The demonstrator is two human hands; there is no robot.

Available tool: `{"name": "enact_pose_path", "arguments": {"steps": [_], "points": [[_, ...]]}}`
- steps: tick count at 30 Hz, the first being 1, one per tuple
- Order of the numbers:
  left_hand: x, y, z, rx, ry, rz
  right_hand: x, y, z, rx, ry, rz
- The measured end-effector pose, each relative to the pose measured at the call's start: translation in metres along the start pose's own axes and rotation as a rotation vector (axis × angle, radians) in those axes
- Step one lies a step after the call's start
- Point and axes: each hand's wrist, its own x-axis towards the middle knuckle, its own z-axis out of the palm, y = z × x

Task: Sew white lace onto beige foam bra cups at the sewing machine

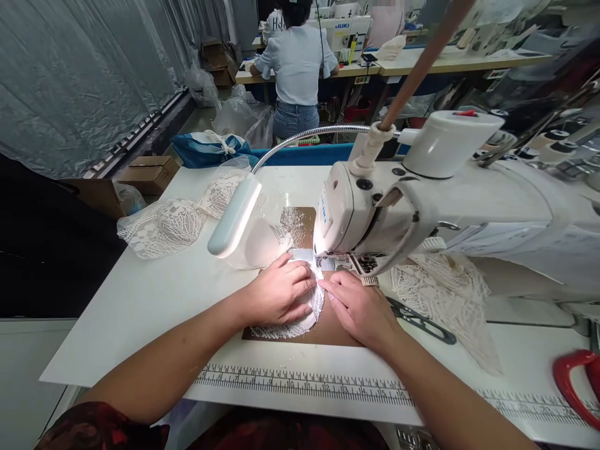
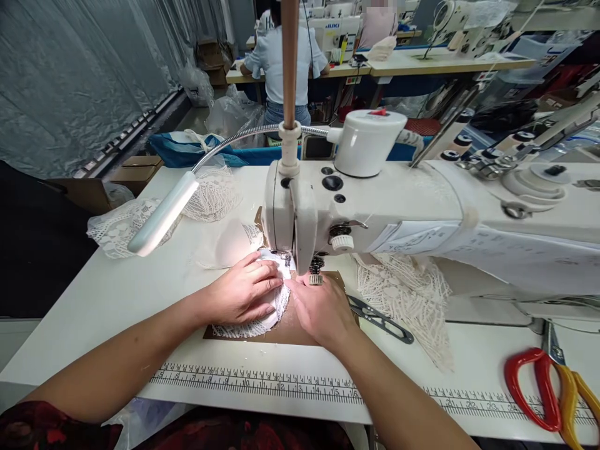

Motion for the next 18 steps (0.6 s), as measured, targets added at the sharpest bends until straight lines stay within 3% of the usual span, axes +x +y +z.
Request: {"name": "enact_pose_path", "arguments": {"steps": [11, 18], "points": [[0.001, -0.0085, -0.0012, 0.068, 0.038, -0.059, 0.0037, -0.0005, 0.002, -0.077, -0.02, 0.075], [0.0048, -0.0034, 0.0001, 0.078, 0.013, 0.057, 0.0033, 0.0019, 0.0035, -0.033, 0.07, 0.087]]}}
